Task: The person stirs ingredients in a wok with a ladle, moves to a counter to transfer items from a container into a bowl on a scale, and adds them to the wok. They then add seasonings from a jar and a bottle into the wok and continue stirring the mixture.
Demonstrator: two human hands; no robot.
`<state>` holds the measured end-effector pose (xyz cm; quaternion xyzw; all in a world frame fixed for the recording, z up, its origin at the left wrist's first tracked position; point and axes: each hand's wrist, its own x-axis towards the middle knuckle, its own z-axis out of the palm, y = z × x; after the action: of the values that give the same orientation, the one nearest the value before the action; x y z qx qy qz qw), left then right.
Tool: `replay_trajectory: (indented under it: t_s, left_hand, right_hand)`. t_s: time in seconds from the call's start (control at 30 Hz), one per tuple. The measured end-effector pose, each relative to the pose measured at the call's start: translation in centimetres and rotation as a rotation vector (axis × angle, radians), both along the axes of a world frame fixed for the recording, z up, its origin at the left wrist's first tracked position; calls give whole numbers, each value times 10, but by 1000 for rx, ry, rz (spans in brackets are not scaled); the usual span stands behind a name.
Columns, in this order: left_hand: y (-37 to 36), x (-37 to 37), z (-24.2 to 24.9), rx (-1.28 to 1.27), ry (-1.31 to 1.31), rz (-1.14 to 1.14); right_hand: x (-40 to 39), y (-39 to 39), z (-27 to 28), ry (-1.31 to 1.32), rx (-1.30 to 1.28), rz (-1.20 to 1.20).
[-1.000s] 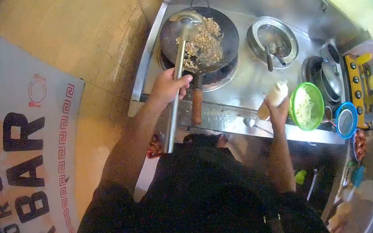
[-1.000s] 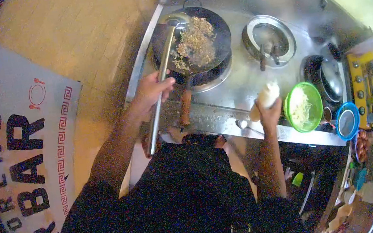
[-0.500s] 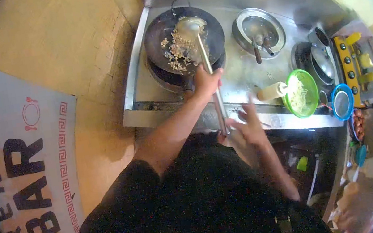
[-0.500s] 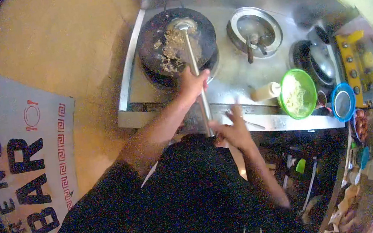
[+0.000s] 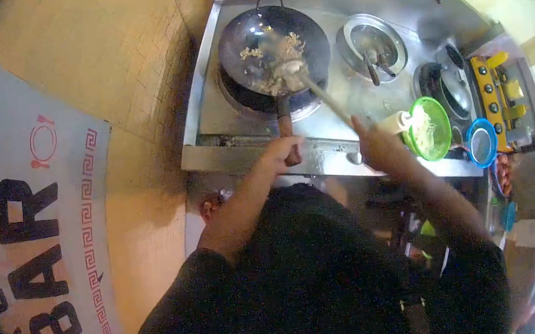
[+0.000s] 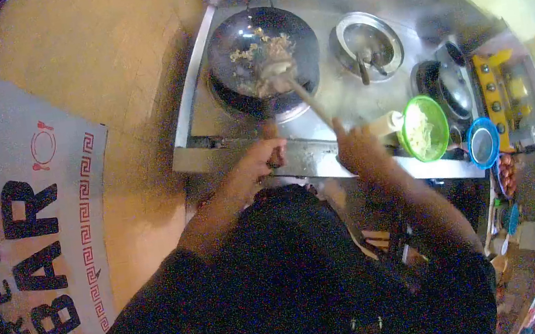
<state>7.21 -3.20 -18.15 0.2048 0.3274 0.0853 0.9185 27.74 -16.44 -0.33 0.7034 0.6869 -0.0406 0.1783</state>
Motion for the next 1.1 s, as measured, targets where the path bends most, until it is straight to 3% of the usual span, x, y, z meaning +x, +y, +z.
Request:
replay_trajectory:
  t_s: [0.03, 0.1, 0.17, 0.27, 0.37, 0.4, 0.47, 0.5, 0.53, 0.57, 0.6, 0.67, 0.8, 0.97, 1.03, 1.1]
  left_hand:
    - [-16, 1, 31, 30, 33, 2]
    - [-23, -5, 101, -21, -46, 47]
    - [-31, -45, 158, -218, -217, 92]
    - [-36, -79, 196, -331, -166, 69]
    - [-56, -75, 218, 1254, -58, 23]
    - [-47, -71, 226, 879, -87, 4]
    - [-56, -81, 226, 73, -107, -41]
    - [-52, -75, 211, -7, -194, -5]
    - [-45, -60, 180, -116, -267, 12]
    - [-22, -45, 159, -147, -371, 37]
    - [-6, -38, 151, -162, -309, 83]
    - [0, -37, 133, -253, -165, 199]
    - [2, -37, 97, -161, -240, 95]
    - [2, -42, 72, -8, -243, 55]
    - [6, -43, 58, -27, -270, 67]
    - [2, -46, 59, -105, -222, 131]
  right_hand:
    - [-12, 18, 36, 188, -66, -217]
    - [-1, 32, 54, 338, -157, -212]
    - [-9, 10, 99, 326, -181, -203]
    - [-13, -22, 134, 265, -168, -141]
    - [-14, -11, 111, 158, -208, -169]
    - [-11, -6, 117, 171, -284, -237]
    - [14, -6, 97, 31, -130, -86]
    - [20, -17, 74, -82, -48, 18]
    - [10, 5, 90, 14, -139, -154]
    - [13, 9, 97, 36, 30, -89]
    - [22, 12, 104, 21, 63, -65]
    - [37, -1, 115, -4, 67, -49]
    - [38, -18, 143, -31, -62, -157]
    - [25, 31, 37, 278, -47, -452]
    - [27, 30, 12, 481, 199, -352]
    - [32, 60, -31, 533, 256, -361]
